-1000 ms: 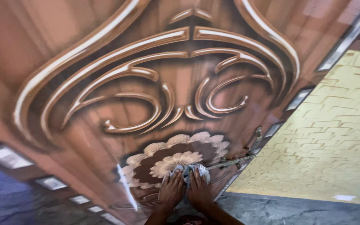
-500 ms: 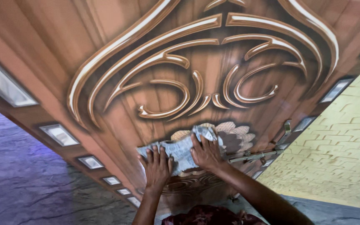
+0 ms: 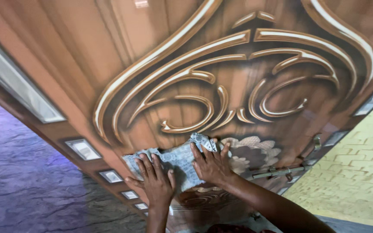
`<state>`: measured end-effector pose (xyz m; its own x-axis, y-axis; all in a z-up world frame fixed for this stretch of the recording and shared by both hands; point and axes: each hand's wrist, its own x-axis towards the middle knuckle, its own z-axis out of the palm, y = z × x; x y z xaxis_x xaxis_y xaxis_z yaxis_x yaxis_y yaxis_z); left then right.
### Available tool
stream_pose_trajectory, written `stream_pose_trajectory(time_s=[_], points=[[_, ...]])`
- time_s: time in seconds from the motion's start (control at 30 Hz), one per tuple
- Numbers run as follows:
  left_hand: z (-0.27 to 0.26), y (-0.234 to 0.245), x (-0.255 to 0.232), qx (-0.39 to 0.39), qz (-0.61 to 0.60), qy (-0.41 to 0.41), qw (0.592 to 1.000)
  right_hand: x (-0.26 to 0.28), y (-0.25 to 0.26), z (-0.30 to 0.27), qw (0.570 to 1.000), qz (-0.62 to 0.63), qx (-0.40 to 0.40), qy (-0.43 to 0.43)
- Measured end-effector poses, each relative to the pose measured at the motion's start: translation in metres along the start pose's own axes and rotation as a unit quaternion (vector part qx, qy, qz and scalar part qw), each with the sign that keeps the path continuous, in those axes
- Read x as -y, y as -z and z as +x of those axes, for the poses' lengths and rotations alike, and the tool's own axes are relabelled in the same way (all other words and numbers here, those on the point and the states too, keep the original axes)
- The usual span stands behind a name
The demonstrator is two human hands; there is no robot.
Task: The person wipes the surface of a wooden door with a patterned cloth. The person uses both hands to rub the cloth over the door's decorative carvings and flat areas.
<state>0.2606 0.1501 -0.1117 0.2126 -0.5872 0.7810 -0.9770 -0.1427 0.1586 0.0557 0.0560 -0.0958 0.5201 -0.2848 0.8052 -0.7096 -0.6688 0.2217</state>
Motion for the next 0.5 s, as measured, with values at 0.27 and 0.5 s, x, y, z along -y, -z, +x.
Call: stream_pose_trajectory(time_s=[0.27,0.5], points=[[0.045,0.037,0.006,-0.031,-0.091,0.078,0.992,0.024,0.004,0.031,0.999,0.034,0.002,-0.02],[0.09,0.014,0.031,-0.156,-0.089,0.023,0.983,0.029,-0.001,0.067,0.998,0.01,-0.061,-0.017]])
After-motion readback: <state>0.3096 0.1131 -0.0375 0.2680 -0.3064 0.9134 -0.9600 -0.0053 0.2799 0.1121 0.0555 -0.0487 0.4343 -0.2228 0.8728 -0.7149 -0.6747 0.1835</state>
